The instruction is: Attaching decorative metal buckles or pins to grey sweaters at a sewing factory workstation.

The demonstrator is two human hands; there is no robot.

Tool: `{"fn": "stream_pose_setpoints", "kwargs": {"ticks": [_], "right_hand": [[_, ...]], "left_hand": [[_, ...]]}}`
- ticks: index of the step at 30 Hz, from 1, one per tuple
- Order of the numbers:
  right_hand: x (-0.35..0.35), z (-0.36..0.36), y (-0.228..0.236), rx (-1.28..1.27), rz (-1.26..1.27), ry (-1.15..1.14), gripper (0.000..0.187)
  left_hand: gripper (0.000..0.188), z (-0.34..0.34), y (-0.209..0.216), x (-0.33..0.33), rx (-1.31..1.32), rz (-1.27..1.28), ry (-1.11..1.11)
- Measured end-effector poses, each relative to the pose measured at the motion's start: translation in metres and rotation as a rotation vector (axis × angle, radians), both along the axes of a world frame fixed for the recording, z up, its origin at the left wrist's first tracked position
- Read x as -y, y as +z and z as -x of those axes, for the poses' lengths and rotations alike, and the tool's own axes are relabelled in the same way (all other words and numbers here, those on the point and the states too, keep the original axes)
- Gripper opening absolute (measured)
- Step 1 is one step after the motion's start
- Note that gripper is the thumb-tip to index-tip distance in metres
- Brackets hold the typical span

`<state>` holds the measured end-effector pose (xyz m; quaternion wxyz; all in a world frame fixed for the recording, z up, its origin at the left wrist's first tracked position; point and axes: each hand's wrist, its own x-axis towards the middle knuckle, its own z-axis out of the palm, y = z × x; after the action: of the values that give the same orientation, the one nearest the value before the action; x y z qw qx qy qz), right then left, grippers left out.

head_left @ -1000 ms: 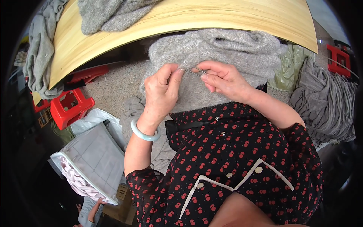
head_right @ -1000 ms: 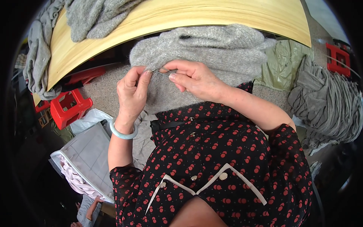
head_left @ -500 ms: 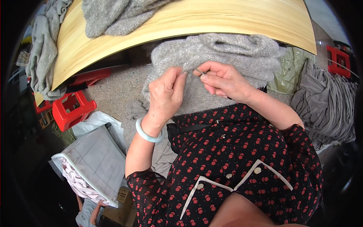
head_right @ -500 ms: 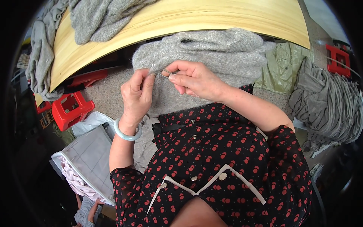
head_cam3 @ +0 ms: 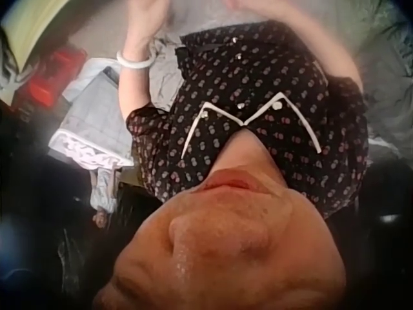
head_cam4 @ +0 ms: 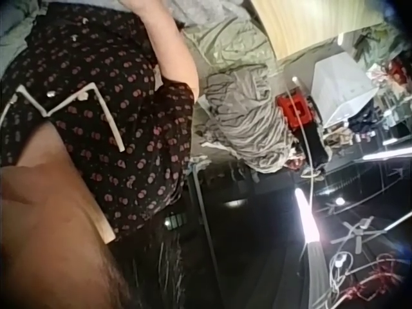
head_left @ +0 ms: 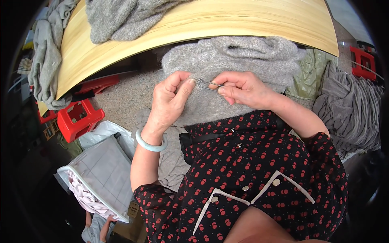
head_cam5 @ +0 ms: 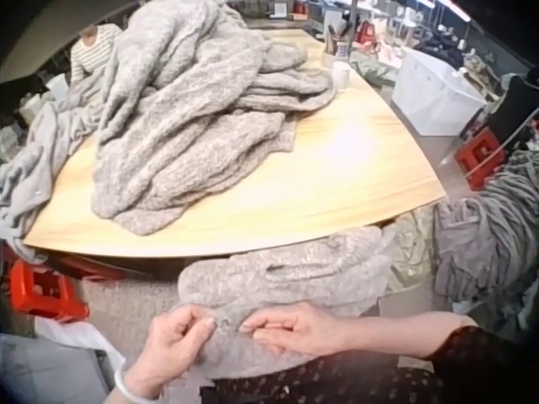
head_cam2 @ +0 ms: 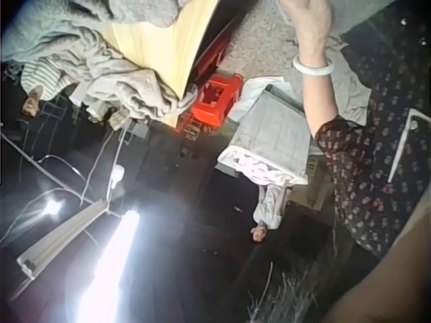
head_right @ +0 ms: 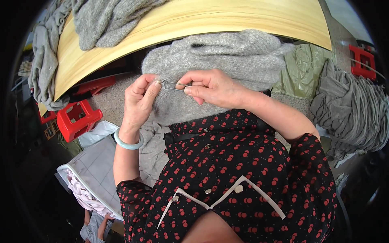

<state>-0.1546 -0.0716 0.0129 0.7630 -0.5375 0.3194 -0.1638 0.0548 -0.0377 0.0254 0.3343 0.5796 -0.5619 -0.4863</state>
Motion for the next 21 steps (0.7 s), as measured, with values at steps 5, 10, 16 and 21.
{"fn": "stream_pose_setpoints", "kwargs": {"ticks": [5,10,16,21], "right_hand": [[-0.007,-0.001,-0.005,-0.076,0.061,-0.024,0.019],[-0.015,-0.008,-0.012,-0.108,0.311,-0.182,0.017],[-0.011,-0.004,-0.018,-0.145,0.775,-0.217,0.017],[-0.003,-0.002,-0.014,-0.170,0.845,-0.187,0.017]], "left_hand": [[0.011,0.001,-0.002,-0.003,-0.126,-0.170,0.071],[0.012,0.005,-0.002,-0.001,-0.276,-0.188,0.117],[0.013,-0.002,-0.004,0.006,-0.351,-0.281,0.064],[0.014,-0.003,0.009,0.010,-0.279,-0.276,0.027]]}}
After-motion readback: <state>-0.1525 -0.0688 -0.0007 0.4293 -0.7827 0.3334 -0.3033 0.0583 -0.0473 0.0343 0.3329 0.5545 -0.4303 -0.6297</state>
